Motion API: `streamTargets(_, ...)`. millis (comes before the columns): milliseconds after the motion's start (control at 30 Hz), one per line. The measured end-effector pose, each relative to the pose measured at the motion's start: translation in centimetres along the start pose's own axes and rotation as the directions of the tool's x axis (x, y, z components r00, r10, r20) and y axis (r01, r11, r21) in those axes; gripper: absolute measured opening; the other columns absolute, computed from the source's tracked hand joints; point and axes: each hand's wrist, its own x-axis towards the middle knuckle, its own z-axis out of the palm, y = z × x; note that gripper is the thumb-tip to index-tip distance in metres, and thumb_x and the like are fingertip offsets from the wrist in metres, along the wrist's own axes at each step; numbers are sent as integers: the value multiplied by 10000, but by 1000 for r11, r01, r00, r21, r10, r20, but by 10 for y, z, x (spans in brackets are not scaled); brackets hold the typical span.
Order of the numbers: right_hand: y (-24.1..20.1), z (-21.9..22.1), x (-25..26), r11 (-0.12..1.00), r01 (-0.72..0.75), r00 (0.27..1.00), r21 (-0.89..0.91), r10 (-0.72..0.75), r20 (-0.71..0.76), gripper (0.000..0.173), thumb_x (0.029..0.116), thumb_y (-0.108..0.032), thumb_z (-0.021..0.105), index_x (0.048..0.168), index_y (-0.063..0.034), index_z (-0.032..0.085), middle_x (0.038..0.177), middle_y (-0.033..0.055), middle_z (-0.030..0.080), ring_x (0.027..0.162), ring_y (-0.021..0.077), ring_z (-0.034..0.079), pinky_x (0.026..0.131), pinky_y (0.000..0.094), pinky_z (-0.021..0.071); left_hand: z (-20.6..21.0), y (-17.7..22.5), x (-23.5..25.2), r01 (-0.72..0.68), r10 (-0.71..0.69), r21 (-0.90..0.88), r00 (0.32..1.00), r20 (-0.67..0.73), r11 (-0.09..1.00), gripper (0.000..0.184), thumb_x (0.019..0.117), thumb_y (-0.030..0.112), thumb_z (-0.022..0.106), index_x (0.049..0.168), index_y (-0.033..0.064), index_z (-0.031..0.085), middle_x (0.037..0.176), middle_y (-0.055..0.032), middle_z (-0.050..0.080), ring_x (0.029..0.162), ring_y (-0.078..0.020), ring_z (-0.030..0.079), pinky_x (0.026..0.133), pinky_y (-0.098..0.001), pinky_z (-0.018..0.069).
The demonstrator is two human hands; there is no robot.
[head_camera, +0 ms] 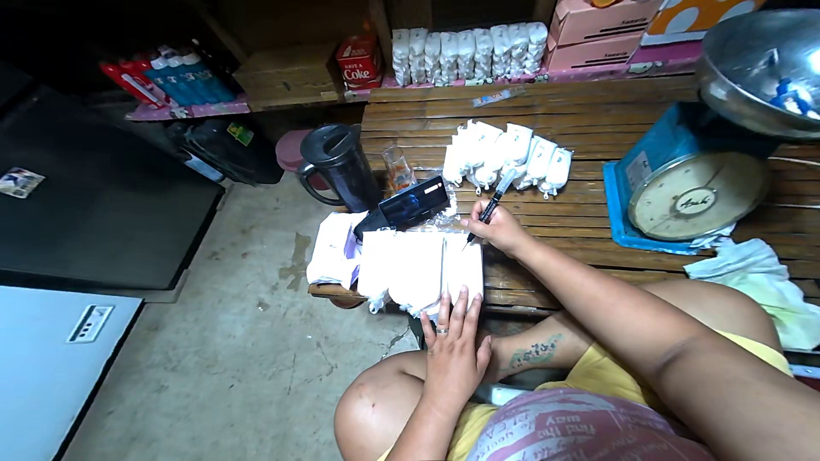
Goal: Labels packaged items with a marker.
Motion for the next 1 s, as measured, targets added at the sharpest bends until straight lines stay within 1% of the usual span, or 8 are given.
streamTargets(100,1,0,1,1000,17,1000,-18,-17,-11,186,925,-121,697,861,-87,527,666,-34,495,555,37,483,548,213,441,0,0,0,1,-1,1,1000,0,1000,641,934,484,560,1524,242,490,1600,-5,449,1514,-312,346,1151,-727,156)
streamTargets(233,-1,2,0,1000,6,1000,-27,-6,-19,182,940,-108,693,874,-66,529,681,-14,510,564,54,509,557,230,476,1,0,0,-4,4,5,1000,-8,1000,643,933,491,559,1520,240,493,1592,-11,459,1509,-315,354,1148,-728,160)
streamTargets(333,-1,2,0,1000,2,1000,-29,-2,-22,179,940,-111,691,871,-71,530,659,-20,502,539,46,489,527,213,442,0,0,0,0,0,5,1000,-5,1000,644,929,490,565,1518,240,496,1591,-11,461,1507,-321,357,1146,-730,166)
streamTargets(567,2,-1,1,999,9,1000,-39,-9,-4,182,926,-129,679,850,-90,518,661,-25,495,550,47,494,542,223,457,1,0,0,1,-1,2,1000,-2,1000,637,934,490,556,1517,241,495,1593,-11,457,1510,-321,351,1149,-724,164)
streamTargets(633,2,-1,1,999,12,1000,-51,-12,-5,179,922,-132,676,846,-93,519,658,-28,488,551,49,478,539,226,425,1,0,0,0,0,2,1000,-1,1000,638,935,495,552,1519,243,494,1596,-11,454,1512,-319,347,1149,-725,160)
streamTargets(733,3,-2,2,998,5,1000,-55,-6,-20,171,918,-140,674,856,-91,522,669,-19,518,552,63,514,540,245,470,1,0,0,-3,3,5,1000,-5,1000,643,938,498,546,1526,245,485,1599,-11,450,1513,-320,346,1147,-725,166)
streamTargets(900,3,-2,2,998,-8,1000,-63,8,-7,149,887,-131,658,840,-97,521,653,-19,512,538,66,495,518,250,441,0,0,0,1,-1,4,1000,1,1000,650,937,503,548,1530,248,479,1606,-5,440,1520,-315,331,1151,-725,155)
streamTargets(1000,0,0,-1,999,-5,1000,-46,5,-7,164,899,-133,675,845,-90,527,648,-24,511,532,60,510,523,243,466,1,0,0,-2,2,8,1000,-3,1000,645,937,503,547,1526,248,482,1602,-9,445,1519,-316,332,1152,-724,154)
